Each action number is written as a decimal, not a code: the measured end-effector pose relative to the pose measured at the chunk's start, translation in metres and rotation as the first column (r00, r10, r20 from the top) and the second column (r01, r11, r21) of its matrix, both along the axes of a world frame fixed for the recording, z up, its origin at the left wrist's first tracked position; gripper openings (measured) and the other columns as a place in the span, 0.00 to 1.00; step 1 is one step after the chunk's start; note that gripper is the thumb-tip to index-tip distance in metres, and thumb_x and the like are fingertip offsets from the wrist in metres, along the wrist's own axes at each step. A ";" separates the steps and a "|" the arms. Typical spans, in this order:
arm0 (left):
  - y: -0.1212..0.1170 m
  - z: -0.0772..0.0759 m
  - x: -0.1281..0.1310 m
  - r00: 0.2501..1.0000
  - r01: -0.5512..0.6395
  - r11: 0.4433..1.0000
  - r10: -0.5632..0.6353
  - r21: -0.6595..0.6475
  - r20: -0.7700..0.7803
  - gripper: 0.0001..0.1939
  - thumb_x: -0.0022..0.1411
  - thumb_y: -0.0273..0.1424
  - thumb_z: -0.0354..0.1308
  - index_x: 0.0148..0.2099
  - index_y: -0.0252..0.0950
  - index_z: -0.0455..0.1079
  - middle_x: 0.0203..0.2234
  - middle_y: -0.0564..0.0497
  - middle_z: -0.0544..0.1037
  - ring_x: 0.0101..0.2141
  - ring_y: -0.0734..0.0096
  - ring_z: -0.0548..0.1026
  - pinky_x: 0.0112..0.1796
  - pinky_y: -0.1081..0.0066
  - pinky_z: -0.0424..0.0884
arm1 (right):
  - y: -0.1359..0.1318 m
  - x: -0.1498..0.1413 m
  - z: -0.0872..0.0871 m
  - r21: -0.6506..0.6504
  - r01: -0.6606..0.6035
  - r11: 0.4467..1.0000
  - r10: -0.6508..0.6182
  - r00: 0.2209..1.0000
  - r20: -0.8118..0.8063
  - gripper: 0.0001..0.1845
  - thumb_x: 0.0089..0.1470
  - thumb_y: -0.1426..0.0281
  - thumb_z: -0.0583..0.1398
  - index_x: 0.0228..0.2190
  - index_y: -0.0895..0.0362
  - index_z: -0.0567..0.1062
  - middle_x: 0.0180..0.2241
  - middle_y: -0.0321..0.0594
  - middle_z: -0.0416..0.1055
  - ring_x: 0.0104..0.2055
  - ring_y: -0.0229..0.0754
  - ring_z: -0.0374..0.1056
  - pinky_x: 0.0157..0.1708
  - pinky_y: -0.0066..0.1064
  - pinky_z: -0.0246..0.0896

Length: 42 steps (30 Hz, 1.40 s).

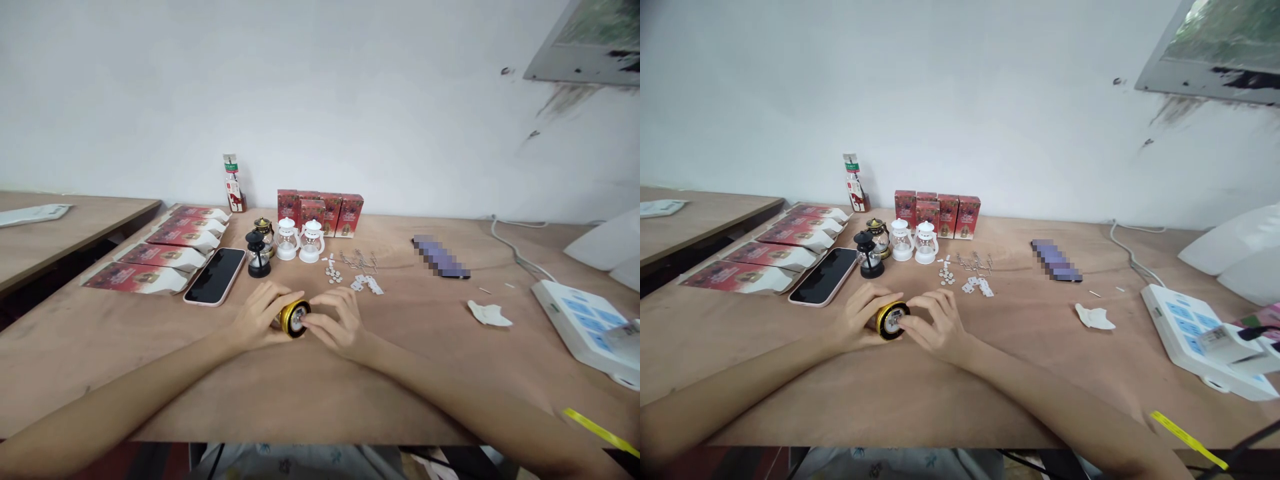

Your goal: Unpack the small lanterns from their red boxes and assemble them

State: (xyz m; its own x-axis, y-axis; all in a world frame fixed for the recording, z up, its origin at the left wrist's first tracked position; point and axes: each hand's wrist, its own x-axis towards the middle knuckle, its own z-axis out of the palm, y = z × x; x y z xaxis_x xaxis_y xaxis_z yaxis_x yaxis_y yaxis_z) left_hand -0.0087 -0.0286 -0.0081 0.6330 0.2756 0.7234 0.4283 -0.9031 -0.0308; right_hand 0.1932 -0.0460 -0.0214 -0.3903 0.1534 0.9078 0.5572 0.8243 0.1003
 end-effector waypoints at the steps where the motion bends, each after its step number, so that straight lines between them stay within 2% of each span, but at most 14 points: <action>1: 0.000 0.000 0.000 1.000 0.000 1.000 0.000 -0.005 -0.007 0.28 0.58 0.41 0.58 0.56 0.34 0.58 0.37 0.44 0.71 0.36 0.65 0.71 0.36 0.66 0.69 | 0.001 0.001 0.000 -0.001 -0.007 1.000 0.007 1.000 0.005 0.04 0.53 0.74 0.59 0.32 0.53 0.73 0.36 0.40 0.68 0.39 0.40 0.62 0.39 0.35 0.58; 3: 0.001 -0.001 0.000 1.000 -0.003 0.999 0.002 -0.037 -0.014 0.30 0.58 0.42 0.58 0.57 0.35 0.56 0.38 0.43 0.71 0.37 0.63 0.72 0.36 0.65 0.70 | 0.002 0.002 -0.001 -0.008 -0.017 1.000 0.017 1.000 0.023 0.06 0.53 0.74 0.58 0.32 0.53 0.73 0.37 0.40 0.68 0.39 0.40 0.62 0.40 0.35 0.57; 6: 0.003 -0.004 -0.001 1.000 0.013 0.988 -0.013 -0.152 0.003 0.34 0.55 0.44 0.59 0.58 0.36 0.52 0.40 0.43 0.73 0.38 0.62 0.73 0.37 0.62 0.71 | 0.003 0.003 -0.003 -0.002 -0.028 1.000 0.028 0.997 0.072 0.09 0.52 0.75 0.58 0.34 0.51 0.74 0.38 0.40 0.68 0.40 0.40 0.62 0.41 0.36 0.56; 8: 0.005 -0.006 -0.002 0.999 0.046 0.976 -0.044 -0.211 0.017 0.34 0.53 0.46 0.60 0.56 0.36 0.52 0.42 0.43 0.73 0.40 0.61 0.74 0.39 0.61 0.71 | 0.004 0.003 -0.003 0.010 -0.034 0.999 0.033 0.994 0.103 0.09 0.52 0.75 0.57 0.34 0.51 0.74 0.38 0.40 0.68 0.40 0.40 0.62 0.41 0.36 0.55; 11: 0.006 -0.006 -0.003 0.998 0.058 0.982 -0.063 -0.177 -0.023 0.30 0.54 0.48 0.58 0.53 0.36 0.56 0.44 0.41 0.72 0.44 0.59 0.73 0.41 0.60 0.70 | 0.003 0.003 -0.001 0.005 -0.036 0.999 0.036 0.992 0.124 0.08 0.52 0.75 0.55 0.33 0.52 0.72 0.37 0.41 0.67 0.39 0.40 0.62 0.39 0.36 0.56; 14: 0.004 -0.003 -0.003 0.996 0.014 0.996 -0.022 -0.092 -0.088 0.30 0.56 0.50 0.55 0.53 0.35 0.59 0.44 0.39 0.72 0.45 0.57 0.72 0.43 0.60 0.68 | 0.003 0.003 0.000 -0.035 -0.043 0.998 0.048 0.987 0.152 0.06 0.53 0.74 0.53 0.32 0.55 0.70 0.40 0.45 0.64 0.40 0.42 0.62 0.39 0.38 0.58; 17: 0.002 0.002 -0.002 0.992 0.024 0.994 -0.037 -0.107 -0.123 0.29 0.60 0.49 0.50 0.55 0.33 0.58 0.43 0.39 0.73 0.44 0.58 0.72 0.43 0.60 0.67 | 0.003 0.004 0.000 -0.146 -0.107 0.984 0.131 0.977 0.170 0.06 0.54 0.75 0.53 0.34 0.58 0.67 0.45 0.50 0.61 0.44 0.44 0.61 0.40 0.38 0.62; 21: 0.002 0.004 -0.003 0.983 0.101 0.979 -0.125 -0.176 -0.132 0.27 0.64 0.46 0.44 0.55 0.31 0.57 0.42 0.39 0.73 0.42 0.59 0.72 0.42 0.62 0.68 | 0.005 0.007 -0.001 -0.341 -0.257 0.904 0.319 0.937 0.142 0.08 0.55 0.74 0.53 0.39 0.59 0.64 0.47 0.52 0.56 0.44 0.42 0.60 0.42 0.36 0.66; 24: 0.004 0.001 -0.005 0.980 0.134 0.975 -0.157 -0.179 -0.122 0.27 0.64 0.48 0.43 0.55 0.31 0.57 0.42 0.38 0.73 0.43 0.59 0.72 0.42 0.61 0.68 | 0.007 0.008 -0.002 -0.354 -0.319 0.879 0.385 0.913 0.134 0.12 0.55 0.67 0.56 0.40 0.59 0.63 0.47 0.52 0.54 0.45 0.43 0.60 0.43 0.38 0.67; 28: 0.007 -0.002 -0.005 0.975 0.149 0.972 -0.175 -0.181 -0.134 0.28 0.62 0.49 0.46 0.55 0.32 0.56 0.43 0.39 0.74 0.43 0.59 0.73 0.43 0.63 0.69 | 0.008 0.006 -0.004 -0.312 -0.324 0.893 0.377 0.918 0.125 0.14 0.55 0.63 0.58 0.38 0.59 0.64 0.46 0.51 0.54 0.44 0.42 0.61 0.42 0.36 0.68; 36: 0.007 0.001 -0.004 0.975 0.104 0.971 -0.142 -0.213 -0.172 0.28 0.58 0.48 0.53 0.53 0.35 0.57 0.42 0.42 0.74 0.43 0.61 0.73 0.43 0.64 0.68 | 0.010 0.006 -0.005 -0.284 -0.252 0.925 0.309 0.934 0.177 0.11 0.57 0.63 0.56 0.35 0.59 0.65 0.45 0.50 0.56 0.40 0.39 0.63 0.40 0.33 0.69; 42: 0.009 0.001 -0.006 0.975 0.095 0.975 -0.131 -0.199 -0.180 0.28 0.58 0.45 0.55 0.53 0.33 0.57 0.43 0.41 0.73 0.45 0.61 0.72 0.45 0.64 0.67 | 0.009 0.005 -0.005 -0.275 -0.220 0.936 0.275 0.944 0.181 0.09 0.57 0.65 0.56 0.30 0.59 0.66 0.44 0.47 0.55 0.37 0.37 0.62 0.37 0.32 0.69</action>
State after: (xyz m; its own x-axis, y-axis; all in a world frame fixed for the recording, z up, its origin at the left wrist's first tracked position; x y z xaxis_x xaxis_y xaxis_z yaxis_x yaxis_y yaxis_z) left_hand -0.0151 -0.0196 -0.0067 0.7888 0.3138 0.5284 0.3260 -0.9425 0.0732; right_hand 0.1986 -0.0365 -0.0265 -0.6249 0.2359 0.7443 0.3202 0.9468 -0.0312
